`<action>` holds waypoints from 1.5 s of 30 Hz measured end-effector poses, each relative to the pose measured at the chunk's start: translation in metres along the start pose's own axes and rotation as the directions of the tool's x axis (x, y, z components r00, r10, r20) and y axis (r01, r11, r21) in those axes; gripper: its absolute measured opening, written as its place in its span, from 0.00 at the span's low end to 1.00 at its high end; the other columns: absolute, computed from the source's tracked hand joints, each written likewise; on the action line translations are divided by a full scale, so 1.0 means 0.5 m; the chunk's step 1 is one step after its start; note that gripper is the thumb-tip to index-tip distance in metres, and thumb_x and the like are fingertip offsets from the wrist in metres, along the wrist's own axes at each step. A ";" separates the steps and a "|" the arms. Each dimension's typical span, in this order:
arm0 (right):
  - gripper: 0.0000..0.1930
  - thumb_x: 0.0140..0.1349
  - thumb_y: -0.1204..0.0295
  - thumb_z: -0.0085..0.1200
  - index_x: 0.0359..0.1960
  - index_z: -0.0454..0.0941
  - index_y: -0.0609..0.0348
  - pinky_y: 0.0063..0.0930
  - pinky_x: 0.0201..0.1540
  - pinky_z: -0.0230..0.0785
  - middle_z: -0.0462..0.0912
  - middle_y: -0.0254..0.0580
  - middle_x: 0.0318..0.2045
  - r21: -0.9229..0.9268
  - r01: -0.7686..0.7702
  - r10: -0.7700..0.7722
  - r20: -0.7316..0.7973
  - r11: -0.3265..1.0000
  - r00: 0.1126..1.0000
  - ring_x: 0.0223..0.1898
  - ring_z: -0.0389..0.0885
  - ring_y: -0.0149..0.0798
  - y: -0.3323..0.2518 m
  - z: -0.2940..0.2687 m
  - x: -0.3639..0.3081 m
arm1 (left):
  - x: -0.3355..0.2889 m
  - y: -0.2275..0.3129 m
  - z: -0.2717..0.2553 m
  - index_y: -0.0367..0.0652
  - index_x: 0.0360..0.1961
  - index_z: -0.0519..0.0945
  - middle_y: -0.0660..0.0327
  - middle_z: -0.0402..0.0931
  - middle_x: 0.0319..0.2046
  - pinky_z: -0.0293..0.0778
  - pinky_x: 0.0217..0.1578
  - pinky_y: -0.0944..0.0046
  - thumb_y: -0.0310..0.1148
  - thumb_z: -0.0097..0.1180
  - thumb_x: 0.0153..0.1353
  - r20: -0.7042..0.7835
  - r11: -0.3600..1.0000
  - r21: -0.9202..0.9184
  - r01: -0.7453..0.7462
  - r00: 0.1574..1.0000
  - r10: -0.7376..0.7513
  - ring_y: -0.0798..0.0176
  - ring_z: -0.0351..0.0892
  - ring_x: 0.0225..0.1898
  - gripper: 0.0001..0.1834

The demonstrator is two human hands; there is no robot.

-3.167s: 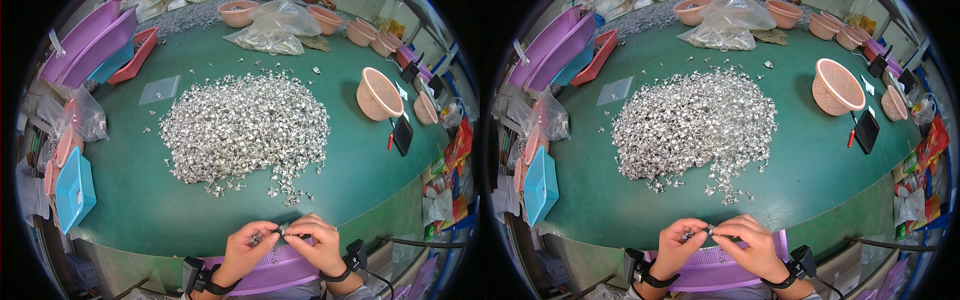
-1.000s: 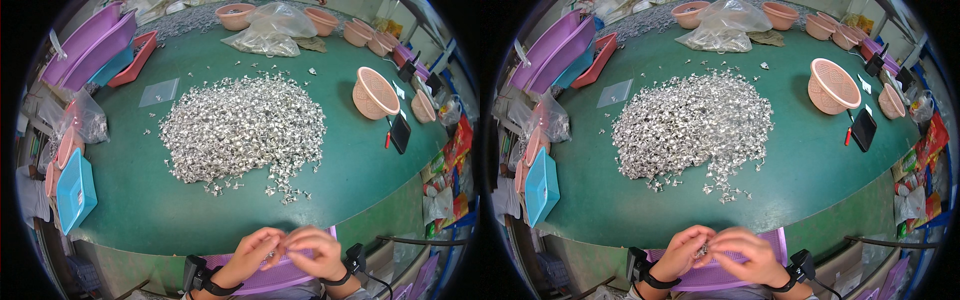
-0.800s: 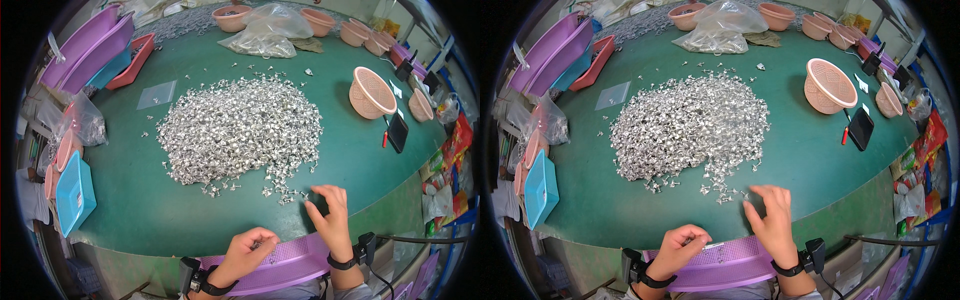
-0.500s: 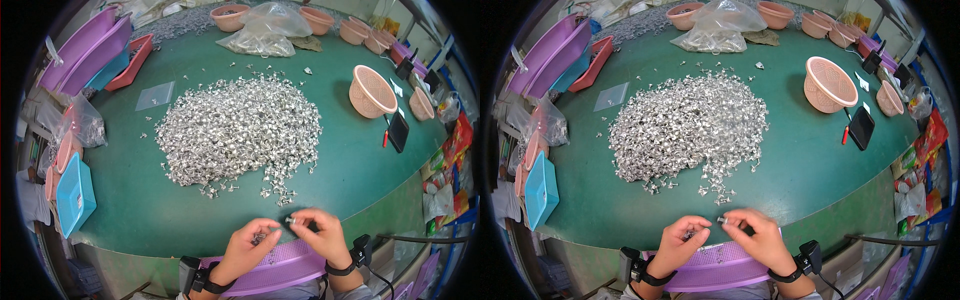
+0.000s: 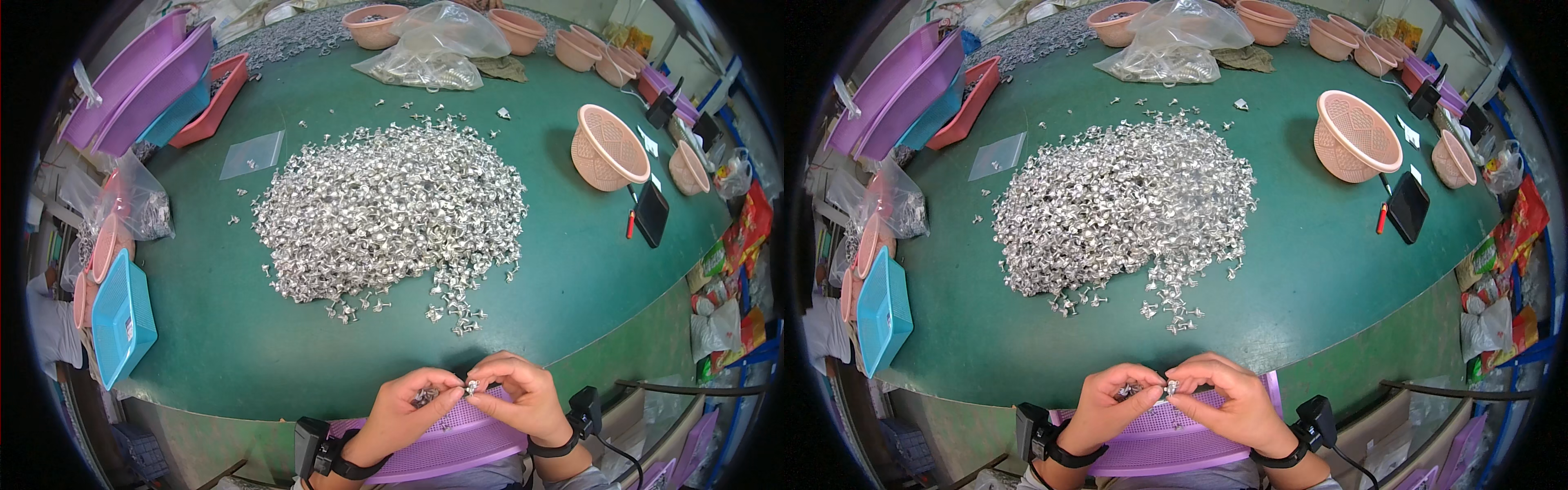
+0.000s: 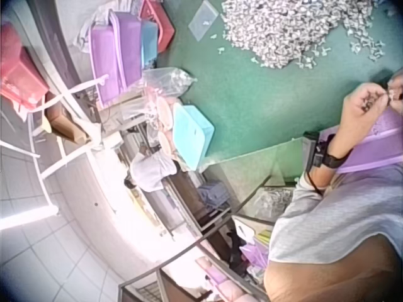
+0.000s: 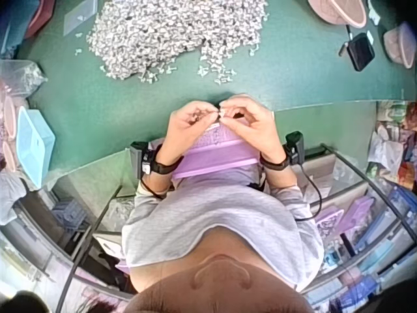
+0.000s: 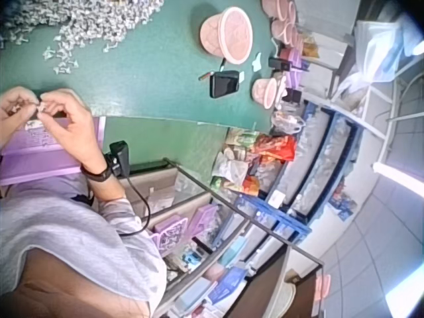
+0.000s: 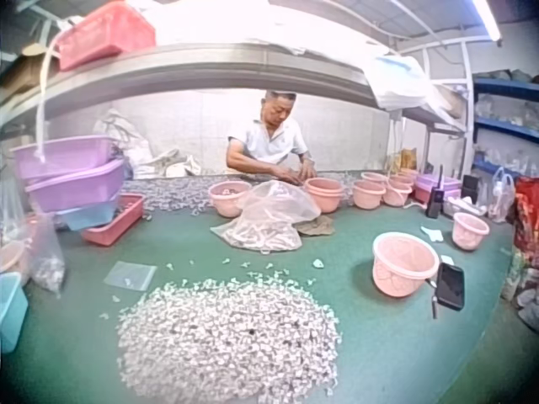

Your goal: Manually sort and inspect small metal components on a work table.

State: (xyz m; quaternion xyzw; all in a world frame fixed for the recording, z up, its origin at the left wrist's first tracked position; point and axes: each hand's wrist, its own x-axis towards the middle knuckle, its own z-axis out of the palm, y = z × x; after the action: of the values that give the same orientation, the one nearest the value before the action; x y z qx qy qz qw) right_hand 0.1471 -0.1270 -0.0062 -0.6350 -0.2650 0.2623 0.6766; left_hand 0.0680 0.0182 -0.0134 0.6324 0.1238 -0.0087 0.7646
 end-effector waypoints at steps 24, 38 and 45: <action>0.07 0.41 0.79 0.55 0.26 0.73 0.60 0.26 0.31 0.64 0.74 0.40 0.28 -0.606 0.054 -0.180 -0.149 0.794 0.972 0.29 0.71 0.39 -0.013 0.002 0.027 | 0.000 -0.005 -0.004 0.36 0.29 0.68 0.61 0.67 0.20 0.51 0.13 0.78 0.27 0.40 0.56 -0.009 0.933 -0.339 0.121 0.991 -0.132 0.76 0.57 0.15 0.05; 0.11 0.41 0.85 0.54 0.29 0.71 0.66 0.24 0.34 0.68 0.73 0.48 0.29 -0.189 0.133 -0.141 -0.026 0.973 0.990 0.32 0.74 0.36 -0.016 0.009 -0.004 | -0.012 0.009 0.006 0.35 0.27 0.71 0.63 0.69 0.20 0.56 0.15 0.78 0.24 0.48 0.52 0.051 0.978 -0.191 0.080 0.996 -0.071 0.78 0.60 0.16 0.03; 0.10 0.45 0.83 0.52 0.32 0.71 0.65 0.21 0.35 0.67 0.74 0.44 0.32 0.035 0.046 -0.044 -0.047 0.998 0.998 0.32 0.74 0.32 -0.009 0.011 -0.014 | -0.014 0.003 0.009 0.38 0.25 0.73 0.67 0.70 0.21 0.61 0.21 0.79 0.24 0.55 0.47 -0.024 0.998 -0.050 -0.039 0.999 0.038 0.79 0.64 0.21 0.04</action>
State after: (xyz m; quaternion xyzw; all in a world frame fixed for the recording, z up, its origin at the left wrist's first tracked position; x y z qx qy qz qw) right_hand 0.1386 -0.1280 -0.0014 -0.6226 -0.2588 0.2369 0.6995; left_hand 0.0624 0.0130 -0.0098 0.6152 0.1205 0.0165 0.7789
